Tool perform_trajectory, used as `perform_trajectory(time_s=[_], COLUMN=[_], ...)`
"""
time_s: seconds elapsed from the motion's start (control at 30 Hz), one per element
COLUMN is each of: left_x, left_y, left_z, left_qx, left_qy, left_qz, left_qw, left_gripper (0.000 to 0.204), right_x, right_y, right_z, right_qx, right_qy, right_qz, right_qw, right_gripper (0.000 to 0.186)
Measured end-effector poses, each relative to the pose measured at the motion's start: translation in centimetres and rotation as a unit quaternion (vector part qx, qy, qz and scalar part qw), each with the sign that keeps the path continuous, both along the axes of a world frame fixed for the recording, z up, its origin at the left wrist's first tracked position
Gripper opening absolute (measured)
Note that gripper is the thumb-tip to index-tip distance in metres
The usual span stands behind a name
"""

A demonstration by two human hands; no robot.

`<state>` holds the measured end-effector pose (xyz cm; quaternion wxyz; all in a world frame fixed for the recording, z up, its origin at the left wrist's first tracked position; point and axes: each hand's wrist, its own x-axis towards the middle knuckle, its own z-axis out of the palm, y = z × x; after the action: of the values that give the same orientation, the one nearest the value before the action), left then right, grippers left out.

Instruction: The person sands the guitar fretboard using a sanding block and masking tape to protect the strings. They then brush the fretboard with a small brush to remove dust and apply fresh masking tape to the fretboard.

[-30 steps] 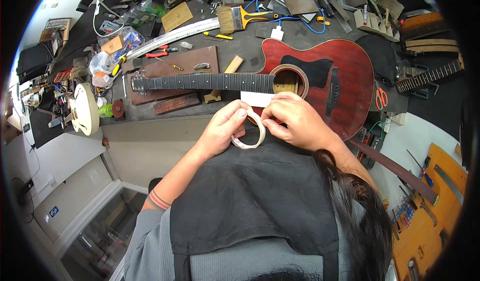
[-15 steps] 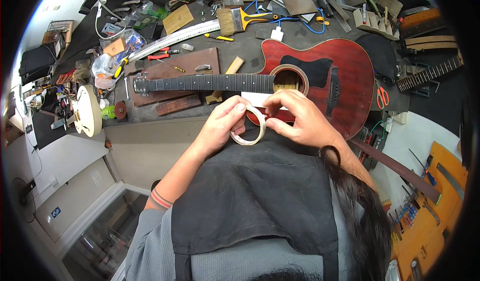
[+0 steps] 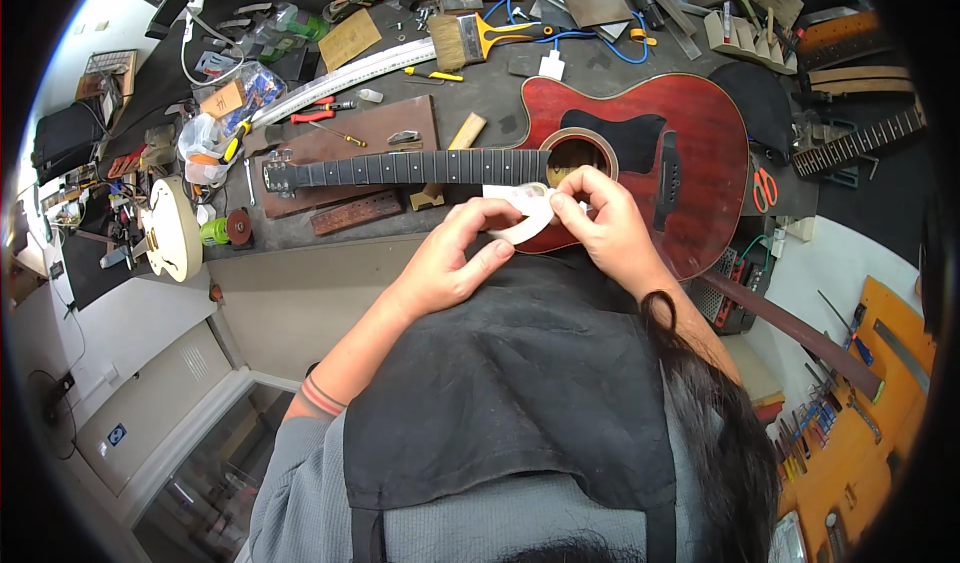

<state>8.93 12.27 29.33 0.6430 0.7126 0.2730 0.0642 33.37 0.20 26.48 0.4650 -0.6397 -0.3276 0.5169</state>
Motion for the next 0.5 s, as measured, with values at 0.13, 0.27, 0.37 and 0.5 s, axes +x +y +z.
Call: perform_trajectory(time_s=[0.13,0.27,0.37,0.5], left_x=[-0.2,2.2,4.2,5.5], left_y=[1.4,5.1,7.5,10.5], left_z=[-0.3,0.8,1.3,0.3], left_qx=[0.068,0.169,0.234,0.323], left_qy=[0.03,0.129,0.199,0.233], left_qz=[-0.034,-0.055,-0.07,-0.108], left_qw=[0.997,0.975,0.949,0.911], left_gripper=[0.031,0.033,0.033,0.035], right_x=[0.7,0.4,0.6,0.9], right_y=[0.2,1.1,1.8,2.7], right_z=[-0.6,-0.1,-1.6,-2.9], right_qx=[-0.007,0.03,0.054,0.023], right_qy=[0.013,0.003,-0.027,0.003], right_qz=[-0.003,-0.059,-0.095,-0.173], right_qw=[1.0,0.998,0.994,0.985], right_gripper=[0.015,0.015,0.014,0.016])
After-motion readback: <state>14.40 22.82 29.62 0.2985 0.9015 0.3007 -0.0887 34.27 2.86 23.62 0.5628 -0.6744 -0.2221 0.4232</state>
